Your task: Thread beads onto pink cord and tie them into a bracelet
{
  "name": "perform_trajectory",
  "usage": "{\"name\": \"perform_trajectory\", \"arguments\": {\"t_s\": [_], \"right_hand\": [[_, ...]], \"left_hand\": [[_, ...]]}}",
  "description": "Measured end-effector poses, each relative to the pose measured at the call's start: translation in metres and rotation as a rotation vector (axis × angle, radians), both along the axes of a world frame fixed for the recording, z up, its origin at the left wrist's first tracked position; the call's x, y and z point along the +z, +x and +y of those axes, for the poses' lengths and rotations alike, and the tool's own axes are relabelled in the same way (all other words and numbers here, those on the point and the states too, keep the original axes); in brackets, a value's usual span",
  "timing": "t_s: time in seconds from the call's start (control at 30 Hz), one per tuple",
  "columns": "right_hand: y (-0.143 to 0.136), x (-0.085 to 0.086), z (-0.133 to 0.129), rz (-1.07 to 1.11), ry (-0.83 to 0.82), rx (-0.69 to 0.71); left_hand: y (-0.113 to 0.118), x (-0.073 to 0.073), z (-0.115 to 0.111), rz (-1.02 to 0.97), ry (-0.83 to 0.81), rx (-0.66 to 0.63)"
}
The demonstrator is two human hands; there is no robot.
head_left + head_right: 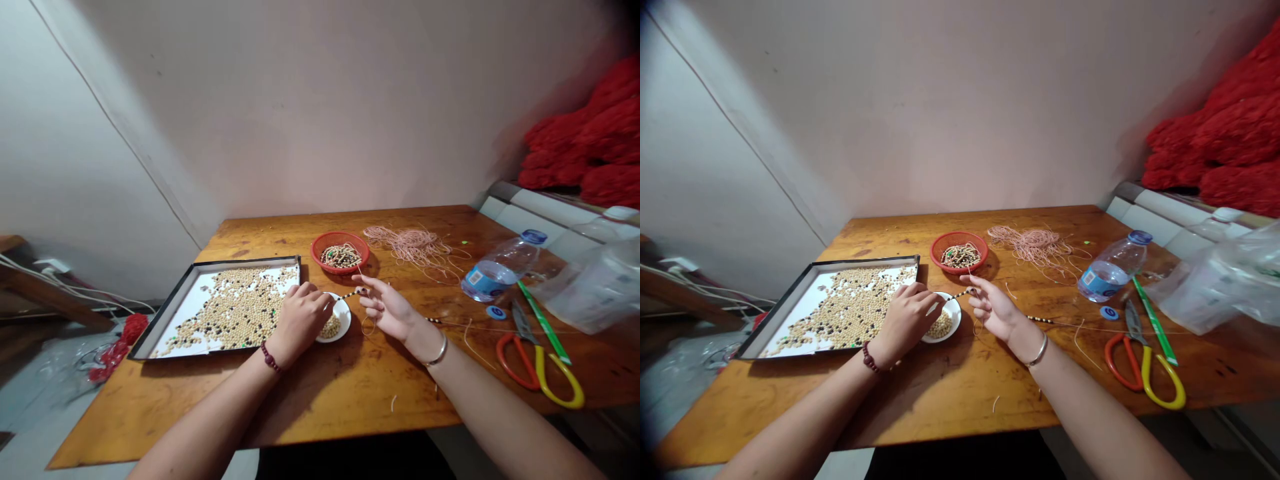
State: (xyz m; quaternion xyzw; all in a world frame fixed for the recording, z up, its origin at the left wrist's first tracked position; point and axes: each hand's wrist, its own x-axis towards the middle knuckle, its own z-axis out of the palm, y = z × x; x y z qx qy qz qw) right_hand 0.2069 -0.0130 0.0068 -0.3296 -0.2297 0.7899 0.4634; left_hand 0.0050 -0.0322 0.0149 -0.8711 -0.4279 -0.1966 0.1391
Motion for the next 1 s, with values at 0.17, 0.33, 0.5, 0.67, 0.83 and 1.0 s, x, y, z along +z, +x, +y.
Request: {"name": "perform_trajectory", "arguments": {"t_s": [0.17,0.33,0.5,0.67,0.83,1.0], "right_hand": [[0.0,-0.004,0.003,-0.011,0.022,-0.069],[0.001,-0.008,0.006,-0.007,0.064,-0.148],[0.004,-0.008,0.01,-0.017,0.071,-0.209],[0.005,-0.011,0.013,-0.002,0.09,-0.19],[0.006,-0.01,0.014,0.014,0.16,-0.113],[0.003,-0.006,0.012,-0.196,0.321,-0.09]], "left_hand": [[-0.002,0.001,0.001,0.06,0.03,0.009],[-0.004,0.002,0.003,0.08,0.043,0.005],[-0.007,0.001,0.005,0.091,0.049,0.004],[-0.009,0.002,0.007,0.114,0.061,0.0],[-0.01,0.004,0.008,0.127,0.073,-0.002],[-0.013,0.006,0.01,0.131,0.077,0.003]]}}
